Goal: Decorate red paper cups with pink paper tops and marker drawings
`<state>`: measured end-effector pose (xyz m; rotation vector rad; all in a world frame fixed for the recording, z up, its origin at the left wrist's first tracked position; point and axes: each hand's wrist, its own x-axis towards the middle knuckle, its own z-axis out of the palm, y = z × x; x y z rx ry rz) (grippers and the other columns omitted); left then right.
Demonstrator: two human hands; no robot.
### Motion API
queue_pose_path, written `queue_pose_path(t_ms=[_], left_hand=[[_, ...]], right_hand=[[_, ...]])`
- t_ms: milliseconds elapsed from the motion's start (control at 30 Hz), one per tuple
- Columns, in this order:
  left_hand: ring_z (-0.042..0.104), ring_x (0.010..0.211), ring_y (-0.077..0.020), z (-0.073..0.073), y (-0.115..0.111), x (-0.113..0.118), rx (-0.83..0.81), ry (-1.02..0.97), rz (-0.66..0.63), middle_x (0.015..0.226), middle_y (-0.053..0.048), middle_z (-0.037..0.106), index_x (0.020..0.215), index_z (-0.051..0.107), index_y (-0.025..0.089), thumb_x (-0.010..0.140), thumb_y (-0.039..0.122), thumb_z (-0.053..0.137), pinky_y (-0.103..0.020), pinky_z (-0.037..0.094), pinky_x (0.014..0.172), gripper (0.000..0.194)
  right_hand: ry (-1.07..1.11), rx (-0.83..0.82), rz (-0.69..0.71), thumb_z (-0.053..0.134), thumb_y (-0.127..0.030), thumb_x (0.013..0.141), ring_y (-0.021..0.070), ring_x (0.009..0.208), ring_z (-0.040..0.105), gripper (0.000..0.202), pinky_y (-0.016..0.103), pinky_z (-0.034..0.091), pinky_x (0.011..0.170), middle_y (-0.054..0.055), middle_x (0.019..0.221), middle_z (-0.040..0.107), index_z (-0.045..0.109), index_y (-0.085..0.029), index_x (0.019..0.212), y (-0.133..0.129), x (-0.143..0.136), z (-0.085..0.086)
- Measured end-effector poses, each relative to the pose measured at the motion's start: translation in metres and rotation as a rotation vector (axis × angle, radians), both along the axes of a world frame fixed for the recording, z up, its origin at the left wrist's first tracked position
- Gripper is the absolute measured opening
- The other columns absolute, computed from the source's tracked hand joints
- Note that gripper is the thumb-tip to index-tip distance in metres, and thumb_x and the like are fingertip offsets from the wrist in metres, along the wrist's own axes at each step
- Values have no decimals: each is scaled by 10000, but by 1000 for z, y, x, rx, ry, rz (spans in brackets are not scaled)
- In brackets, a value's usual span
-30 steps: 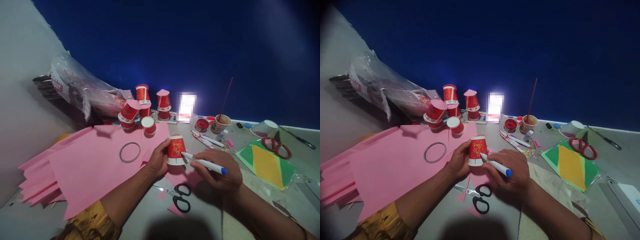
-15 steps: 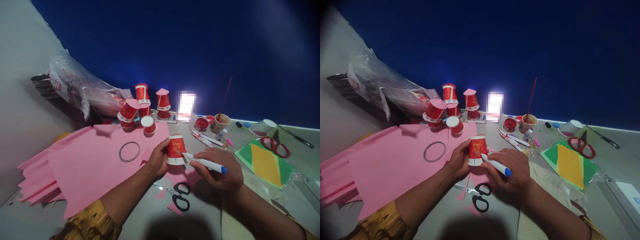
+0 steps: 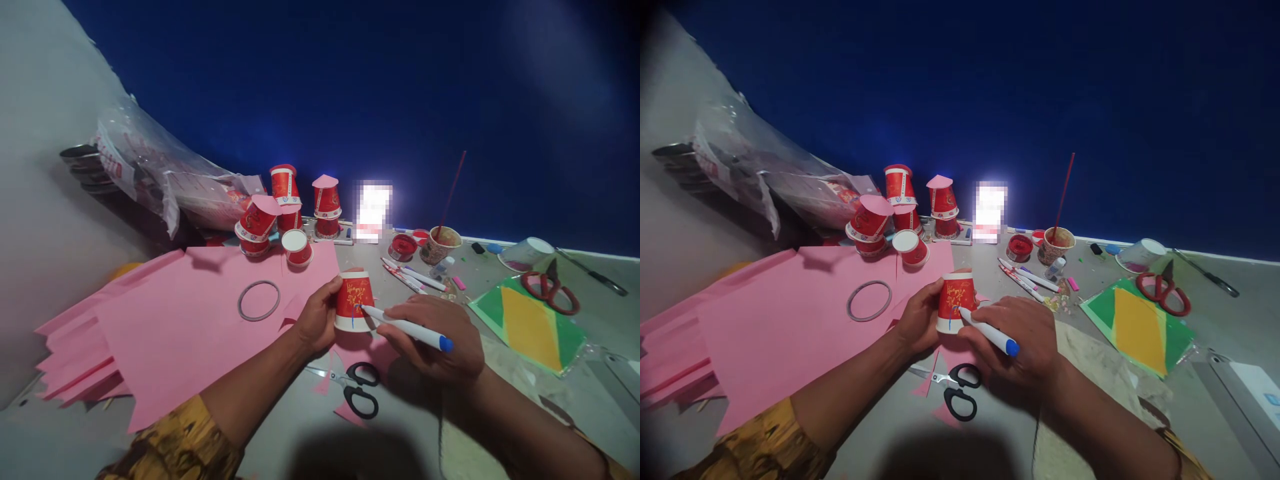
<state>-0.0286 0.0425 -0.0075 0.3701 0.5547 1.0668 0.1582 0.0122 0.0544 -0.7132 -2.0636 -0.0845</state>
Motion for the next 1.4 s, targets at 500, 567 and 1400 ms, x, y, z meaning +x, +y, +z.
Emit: queue_pose_path(t_ms=[500,567,1400], left_hand=[[767,834,-264,1,0,0,-25,-28,-7,960,-151,796,1396,645,69,949,327,648,-375,609,825,516],[766,840,-255,2,0,0,-38,-30,2,967,-148,795,1383,655,69,955,315,637,-367,610,827,494],[759,858,-247,3,-1,3,-76,-59,0,1019,-149,799,1315,697,79,958,279,618,-386,617,869,417]], right_hand=[[-31,1,-24,660,-275,1025,170,564,704,172,309,499,562,25,706,789,696,-193,878,-3,1,3],[-19,0,-42,675,-272,1016,170,572,707,165,306,501,572,30,702,785,699,-190,874,-3,1,3],[-19,4,-7,682,-248,1002,167,554,711,142,285,528,548,35,692,785,711,-195,873,-3,2,6]])
